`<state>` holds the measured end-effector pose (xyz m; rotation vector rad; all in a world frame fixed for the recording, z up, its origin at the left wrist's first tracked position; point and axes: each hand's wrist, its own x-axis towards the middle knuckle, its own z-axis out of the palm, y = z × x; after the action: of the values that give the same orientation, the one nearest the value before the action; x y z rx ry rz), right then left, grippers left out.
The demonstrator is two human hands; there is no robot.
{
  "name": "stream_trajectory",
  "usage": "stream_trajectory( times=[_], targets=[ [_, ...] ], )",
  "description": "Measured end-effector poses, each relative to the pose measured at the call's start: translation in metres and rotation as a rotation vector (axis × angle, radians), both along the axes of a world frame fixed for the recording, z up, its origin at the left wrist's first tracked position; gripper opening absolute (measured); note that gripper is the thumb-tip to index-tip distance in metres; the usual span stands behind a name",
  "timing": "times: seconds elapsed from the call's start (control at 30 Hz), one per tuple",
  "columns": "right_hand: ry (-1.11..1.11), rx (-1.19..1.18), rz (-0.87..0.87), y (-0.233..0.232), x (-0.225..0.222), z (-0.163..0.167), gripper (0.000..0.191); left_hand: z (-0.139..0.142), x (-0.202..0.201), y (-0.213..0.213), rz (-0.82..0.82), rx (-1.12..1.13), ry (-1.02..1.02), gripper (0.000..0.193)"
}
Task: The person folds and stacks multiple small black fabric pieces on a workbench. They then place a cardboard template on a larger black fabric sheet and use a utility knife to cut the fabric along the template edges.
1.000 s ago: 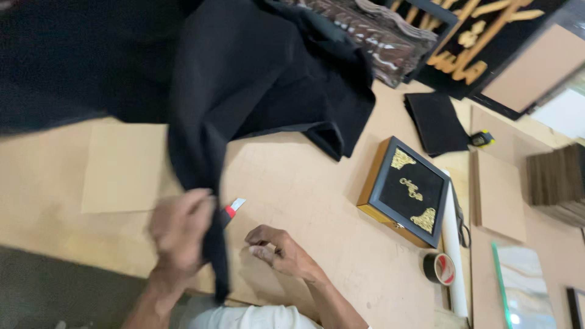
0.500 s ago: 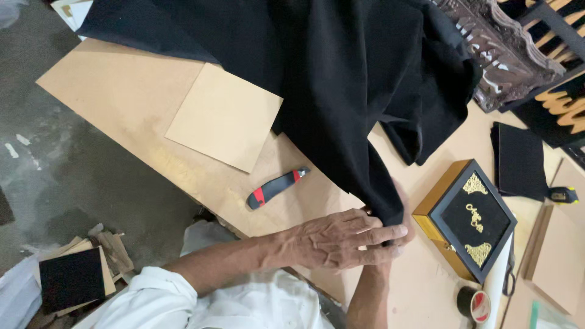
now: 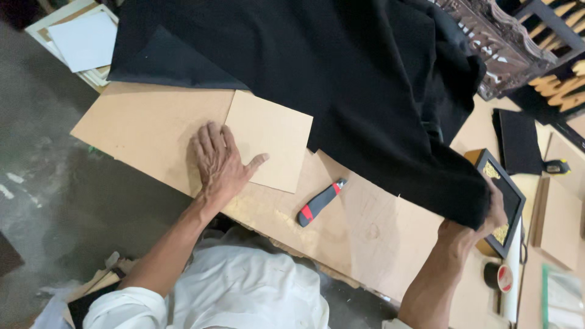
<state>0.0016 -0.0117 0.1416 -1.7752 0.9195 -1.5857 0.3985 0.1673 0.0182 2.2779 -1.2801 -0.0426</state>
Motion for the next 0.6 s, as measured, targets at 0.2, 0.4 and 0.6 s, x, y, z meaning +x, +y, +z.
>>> stream_trajectory(
  times=[0.2,0.4,0.6],
  targets=[
    [0.142,-0.119,-0.131,-0.027,0.005,0.003,0.049,-0.003,0.011,-0.012,-0.046,0.096,-0.055,0.107],
    [0.251,0.005,-0.193,-0.060,-0.015,0.000,0.047,-0.011,0.019,-0.010,0.005,0.022,0.075,0.098],
    [0.610,0.094,-0.298,-0.075,-0.061,-0.006,0.035,-0.021,0.055,-0.013,-0.055,-0.245,-0.007,0.056]
  ],
)
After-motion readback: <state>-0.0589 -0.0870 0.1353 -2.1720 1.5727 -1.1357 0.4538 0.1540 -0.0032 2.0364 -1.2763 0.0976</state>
